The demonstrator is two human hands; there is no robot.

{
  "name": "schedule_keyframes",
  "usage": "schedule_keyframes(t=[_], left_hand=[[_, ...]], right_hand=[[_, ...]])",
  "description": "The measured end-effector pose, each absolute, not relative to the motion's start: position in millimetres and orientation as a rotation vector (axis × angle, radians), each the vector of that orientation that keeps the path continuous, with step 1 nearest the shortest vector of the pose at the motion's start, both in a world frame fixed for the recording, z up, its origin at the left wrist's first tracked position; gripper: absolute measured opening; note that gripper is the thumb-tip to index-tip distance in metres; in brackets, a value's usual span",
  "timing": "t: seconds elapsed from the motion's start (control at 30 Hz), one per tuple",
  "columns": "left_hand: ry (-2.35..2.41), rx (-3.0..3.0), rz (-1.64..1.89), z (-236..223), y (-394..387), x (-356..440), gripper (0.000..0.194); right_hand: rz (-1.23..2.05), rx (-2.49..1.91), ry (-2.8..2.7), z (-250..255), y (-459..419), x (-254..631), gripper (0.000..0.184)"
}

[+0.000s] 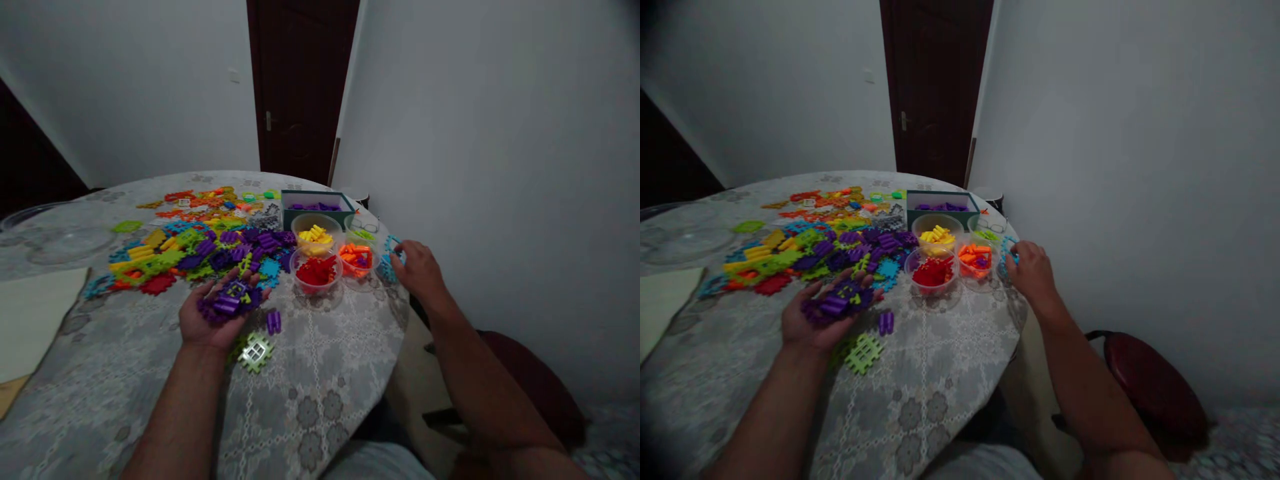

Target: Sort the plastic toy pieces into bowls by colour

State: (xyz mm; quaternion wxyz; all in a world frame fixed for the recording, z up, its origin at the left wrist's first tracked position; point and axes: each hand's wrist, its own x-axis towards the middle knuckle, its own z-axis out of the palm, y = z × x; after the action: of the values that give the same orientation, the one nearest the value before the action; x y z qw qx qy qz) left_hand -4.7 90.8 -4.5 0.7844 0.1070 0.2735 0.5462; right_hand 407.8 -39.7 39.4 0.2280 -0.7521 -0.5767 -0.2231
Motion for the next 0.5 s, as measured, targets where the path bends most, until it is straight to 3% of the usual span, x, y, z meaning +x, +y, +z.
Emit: schedule_keyframes(t=[0.1,0.2,0.5], left_hand=[[0.579,0.229,1.183,-6,90,-4,0.040],[0.559,0.197,1.159,-6,88,-4,0.039],[0.481,0.187,1.129,-8,86,-5,0.040]], right_hand=[[-0.680,-2.153,-1.463,31,-40,421,0.020],[-0.671,-1.959,-1.510,27,-38,396,0.021],[0.153,-1.265,-2.045,37,-23,213,0.028]])
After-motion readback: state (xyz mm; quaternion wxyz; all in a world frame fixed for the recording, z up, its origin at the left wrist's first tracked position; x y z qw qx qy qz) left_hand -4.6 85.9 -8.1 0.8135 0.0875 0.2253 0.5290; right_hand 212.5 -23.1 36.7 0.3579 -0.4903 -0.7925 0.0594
